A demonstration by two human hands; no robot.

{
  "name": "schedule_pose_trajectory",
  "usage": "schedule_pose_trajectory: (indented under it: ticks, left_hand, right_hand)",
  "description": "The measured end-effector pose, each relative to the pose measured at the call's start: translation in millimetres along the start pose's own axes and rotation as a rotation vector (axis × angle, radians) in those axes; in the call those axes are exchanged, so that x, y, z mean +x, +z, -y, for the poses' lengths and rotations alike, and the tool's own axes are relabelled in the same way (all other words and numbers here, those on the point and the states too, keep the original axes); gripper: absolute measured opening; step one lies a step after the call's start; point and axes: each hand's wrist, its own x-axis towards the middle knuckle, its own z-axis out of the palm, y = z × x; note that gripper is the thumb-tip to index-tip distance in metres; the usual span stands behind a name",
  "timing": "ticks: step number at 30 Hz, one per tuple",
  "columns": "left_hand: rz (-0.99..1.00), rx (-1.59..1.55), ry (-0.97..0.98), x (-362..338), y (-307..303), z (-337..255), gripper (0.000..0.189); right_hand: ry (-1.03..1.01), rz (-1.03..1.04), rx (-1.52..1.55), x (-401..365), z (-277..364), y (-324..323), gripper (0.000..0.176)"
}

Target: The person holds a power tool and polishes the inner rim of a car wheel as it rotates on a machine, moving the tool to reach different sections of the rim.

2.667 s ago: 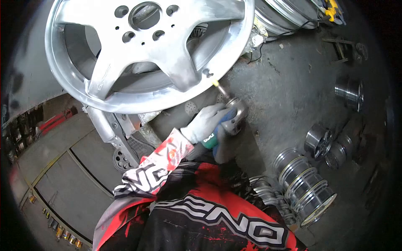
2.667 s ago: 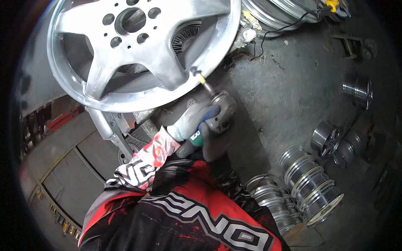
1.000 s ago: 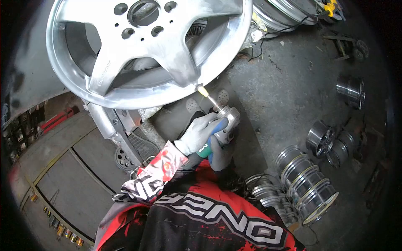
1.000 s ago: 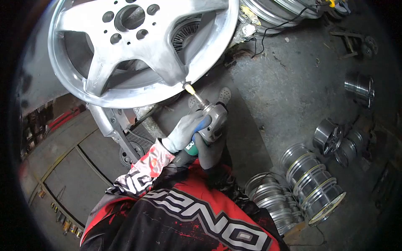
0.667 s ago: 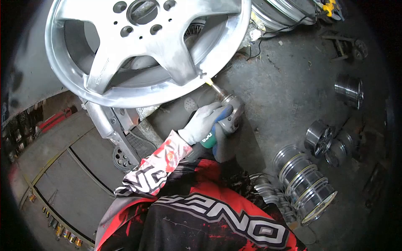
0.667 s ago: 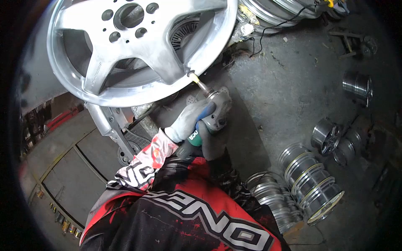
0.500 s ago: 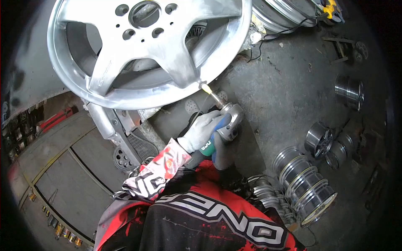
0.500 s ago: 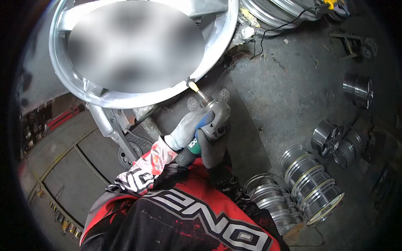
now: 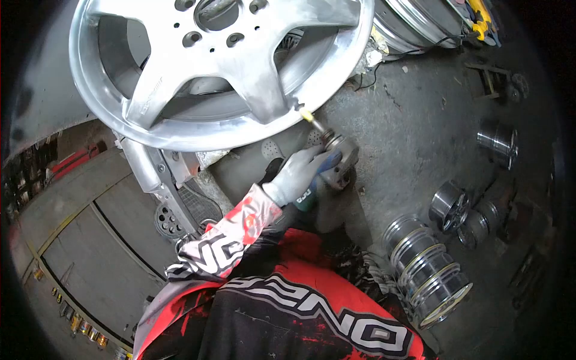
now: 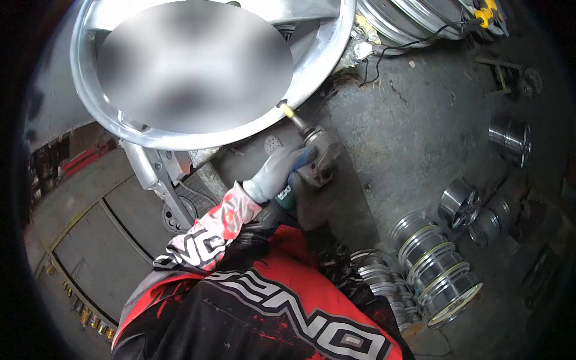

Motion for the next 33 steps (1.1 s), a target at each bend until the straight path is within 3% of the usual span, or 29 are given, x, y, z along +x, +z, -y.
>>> schedule_pose_trajectory:
  ticks: [2,4,5,8,9,10,14,16,19,20,21,23,25,26,28,29,30,31,33]
  left_hand:
    - [0.048,-0.277,-0.140,-7.6,-3.1,-7.4,0.035]
    - [-0.009,-0.190,-0.041,-6.2,-9.1,-20.1,0.035]
    - [-0.065,-0.107,0.060,-3.8,-10.5,-25.0,0.035]
    - [-0.015,-0.150,-0.031,18.9,10.8,-2.4,0.038]
    - [-0.005,-0.234,-0.113,28.6,17.3,5.9,0.039]
    - [-0.070,-0.077,0.052,35.1,17.5,9.7,0.037]
    - [-0.287,-0.062,0.084,33.5,25.1,3.9,0.034]
    - [0.038,-0.299,-0.173,12.4,22.1,5.9,0.042]
    - [0.020,-0.540,-0.342,-13.1,33.8,9.7,0.043]
    - [-0.022,-0.429,-0.222,-11.1,35.9,10.8,0.043]
    - [-0.036,-0.431,-0.227,-8.2,38.5,12.0,0.043]
    - [-0.167,-0.272,0.018,21.7,24.1,-10.4,0.043]
    - [-0.176,-0.384,-0.050,42.8,44.7,-1.6,0.035]
    - [-0.174,-0.492,-0.113,48.3,51.1,1.2,0.040]
    - [-0.172,-0.380,-0.108,36.6,44.3,-3.4,0.041]
    - [-0.151,-0.271,-0.098,29.6,40.6,-10.4,0.042]
    - [-0.191,-0.455,-0.239,23.6,45.2,-15.3,0.042]
    - [-0.199,-0.454,-0.243,20.5,48.2,-19.9,0.042]
    - [-0.253,-0.356,-0.269,16.1,51.3,-24.9,0.042]
  right_hand:
    - [-0.085,-0.017,0.058,-12.3,-4.6,11.3,0.070]
    - [-0.121,-0.216,0.024,-18.6,-11.7,17.0,0.070]
    - [-0.121,-0.216,0.023,-15.3,-11.1,14.2,0.070]
    - [-0.087,-0.123,0.174,1.5,-25.9,0.0,0.071]
    - [-0.087,-0.263,-0.046,6.5,-56.2,-1.1,0.073]
    - [-0.084,-0.400,-0.266,13.3,-56.2,0.6,0.074]
    - [-0.110,-0.352,-0.152,23.2,-27.0,-16.3,0.072]
    - [-0.158,-0.110,-0.164,17.9,-9.0,-19.1,0.073]
    - [-0.106,-0.136,0.033,7.6,-6.7,-10.0,0.078]
    - [-0.106,-0.123,0.029,12.0,-2.6,-13.9,0.078]
    - [-0.126,-0.066,-0.106,19.3,2.5,-20.1,0.082]
    - [-0.152,-0.003,-0.249,30.7,6.0,-30.3,0.086]
    - [-0.010,-0.104,0.024,37.0,-3.1,-36.7,0.092]
    - [-0.011,-0.091,0.019,37.1,-8.4,-38.7,0.092]
    - [0.104,-0.099,0.039,34.4,-21.5,-44.0,0.097]
    - [0.105,-0.088,0.037,31.8,-27.9,-45.7,0.097]
    - [0.037,-0.032,-0.042,29.0,-33.8,-47.0,0.099]
    - [-0.032,0.024,-0.119,29.2,-30.4,-47.2,0.100]
    - [0.052,0.038,-0.069,30.2,-20.0,-55.1,0.101]
